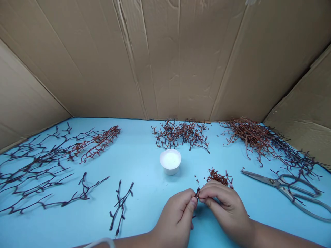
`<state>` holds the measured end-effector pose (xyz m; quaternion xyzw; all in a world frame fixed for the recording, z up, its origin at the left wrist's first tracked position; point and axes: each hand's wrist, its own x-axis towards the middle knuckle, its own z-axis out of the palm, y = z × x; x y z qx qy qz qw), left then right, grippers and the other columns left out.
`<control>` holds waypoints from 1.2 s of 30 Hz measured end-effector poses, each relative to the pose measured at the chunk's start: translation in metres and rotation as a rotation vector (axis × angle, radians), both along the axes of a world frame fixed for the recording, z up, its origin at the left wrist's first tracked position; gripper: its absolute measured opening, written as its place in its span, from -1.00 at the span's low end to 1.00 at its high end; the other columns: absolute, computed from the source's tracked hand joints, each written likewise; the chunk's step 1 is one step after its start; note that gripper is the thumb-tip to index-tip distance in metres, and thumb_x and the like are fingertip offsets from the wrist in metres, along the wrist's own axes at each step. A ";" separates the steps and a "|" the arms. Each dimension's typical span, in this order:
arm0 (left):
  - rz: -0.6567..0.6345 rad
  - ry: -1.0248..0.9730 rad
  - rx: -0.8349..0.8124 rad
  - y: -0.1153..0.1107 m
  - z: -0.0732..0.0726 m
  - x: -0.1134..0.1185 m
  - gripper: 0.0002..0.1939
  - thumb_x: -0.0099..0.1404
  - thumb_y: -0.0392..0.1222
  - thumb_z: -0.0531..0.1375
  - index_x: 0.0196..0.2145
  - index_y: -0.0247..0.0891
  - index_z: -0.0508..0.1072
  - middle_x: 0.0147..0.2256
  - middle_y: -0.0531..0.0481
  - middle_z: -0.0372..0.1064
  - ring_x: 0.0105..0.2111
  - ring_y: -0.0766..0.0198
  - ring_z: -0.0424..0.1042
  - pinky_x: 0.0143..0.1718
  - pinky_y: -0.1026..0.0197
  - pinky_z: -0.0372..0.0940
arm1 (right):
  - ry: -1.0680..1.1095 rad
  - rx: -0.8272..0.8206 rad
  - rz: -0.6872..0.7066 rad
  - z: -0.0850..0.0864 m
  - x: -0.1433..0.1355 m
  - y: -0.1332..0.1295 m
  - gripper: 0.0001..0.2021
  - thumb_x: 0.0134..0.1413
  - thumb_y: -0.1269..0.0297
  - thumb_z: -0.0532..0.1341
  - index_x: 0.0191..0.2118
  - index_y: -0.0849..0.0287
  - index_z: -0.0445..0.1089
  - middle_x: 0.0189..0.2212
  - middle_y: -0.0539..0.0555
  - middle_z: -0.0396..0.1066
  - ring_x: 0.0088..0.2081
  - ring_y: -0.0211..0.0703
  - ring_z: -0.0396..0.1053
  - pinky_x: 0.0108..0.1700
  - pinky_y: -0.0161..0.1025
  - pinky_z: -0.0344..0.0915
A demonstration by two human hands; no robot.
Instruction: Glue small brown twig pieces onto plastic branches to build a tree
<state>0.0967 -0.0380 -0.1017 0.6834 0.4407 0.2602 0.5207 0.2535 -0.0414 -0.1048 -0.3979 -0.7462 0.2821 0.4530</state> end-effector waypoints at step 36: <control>0.093 -0.238 -0.151 -0.001 -0.006 0.002 -0.67 0.27 0.05 -0.13 -0.50 -0.22 0.14 -0.60 0.14 0.06 -0.60 0.37 0.14 -0.54 0.32 0.11 | 0.178 -0.146 -0.109 -0.006 -0.005 -0.006 -0.80 0.04 0.43 0.08 -0.20 0.04 0.16 -0.35 -0.01 0.25 -0.38 -0.27 0.28 -0.30 -0.28 0.28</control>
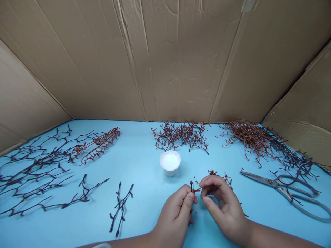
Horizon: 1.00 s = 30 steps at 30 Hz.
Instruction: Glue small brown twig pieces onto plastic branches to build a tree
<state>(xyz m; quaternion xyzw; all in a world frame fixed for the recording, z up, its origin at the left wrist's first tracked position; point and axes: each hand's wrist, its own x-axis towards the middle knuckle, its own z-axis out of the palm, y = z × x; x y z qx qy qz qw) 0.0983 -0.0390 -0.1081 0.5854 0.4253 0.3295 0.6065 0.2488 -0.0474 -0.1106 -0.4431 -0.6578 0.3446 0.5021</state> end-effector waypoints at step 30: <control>0.324 0.016 0.365 0.018 0.026 -0.023 -0.53 0.20 -0.06 0.08 0.07 -0.04 0.17 -0.08 -0.06 0.21 -0.11 0.19 0.22 -0.07 0.12 0.16 | 0.004 -0.304 0.031 0.010 -0.010 0.000 -0.76 0.14 0.24 -0.01 -0.20 0.22 0.31 -0.49 0.04 0.35 -0.52 -0.26 0.31 -0.41 -0.29 0.27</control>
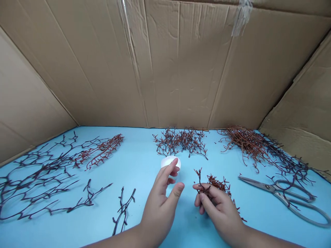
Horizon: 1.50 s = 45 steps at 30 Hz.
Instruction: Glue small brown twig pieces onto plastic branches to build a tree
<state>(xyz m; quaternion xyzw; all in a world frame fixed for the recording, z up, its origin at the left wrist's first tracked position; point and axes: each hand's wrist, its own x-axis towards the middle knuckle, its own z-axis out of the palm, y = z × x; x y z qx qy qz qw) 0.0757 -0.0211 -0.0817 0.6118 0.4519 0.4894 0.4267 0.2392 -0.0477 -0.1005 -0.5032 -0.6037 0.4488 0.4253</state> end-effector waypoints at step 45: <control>0.210 0.714 0.532 0.066 0.015 -0.041 -0.86 0.18 -0.25 0.07 -0.46 -0.21 0.42 -0.28 -0.02 0.27 -0.20 0.16 0.26 -0.11 0.03 0.11 | -0.913 0.670 -0.117 0.029 -0.023 0.078 -0.79 0.18 0.32 -0.03 -0.31 0.14 0.35 -0.44 0.04 0.23 -0.41 -0.21 0.21 -0.41 -0.34 0.10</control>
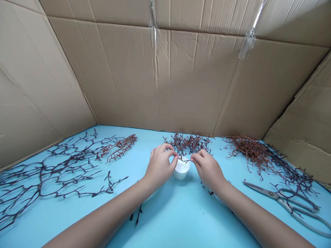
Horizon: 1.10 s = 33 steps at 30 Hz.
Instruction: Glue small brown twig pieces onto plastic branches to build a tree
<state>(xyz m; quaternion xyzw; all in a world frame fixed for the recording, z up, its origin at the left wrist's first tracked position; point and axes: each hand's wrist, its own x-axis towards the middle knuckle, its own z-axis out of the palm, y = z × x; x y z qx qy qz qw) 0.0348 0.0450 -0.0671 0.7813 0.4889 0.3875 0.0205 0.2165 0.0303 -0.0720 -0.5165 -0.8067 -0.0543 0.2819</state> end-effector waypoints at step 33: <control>0.033 0.105 0.002 -0.008 0.004 0.002 -0.84 0.20 -0.27 0.06 -0.44 -0.20 0.42 -0.22 -0.04 0.26 -0.16 0.14 0.23 -0.01 -0.14 -0.03 | 0.223 -0.127 0.081 -0.007 0.005 -0.002 -0.80 0.16 0.27 0.02 -0.35 0.12 0.37 -0.44 0.01 0.26 -0.39 -0.21 0.27 -0.37 -0.31 0.16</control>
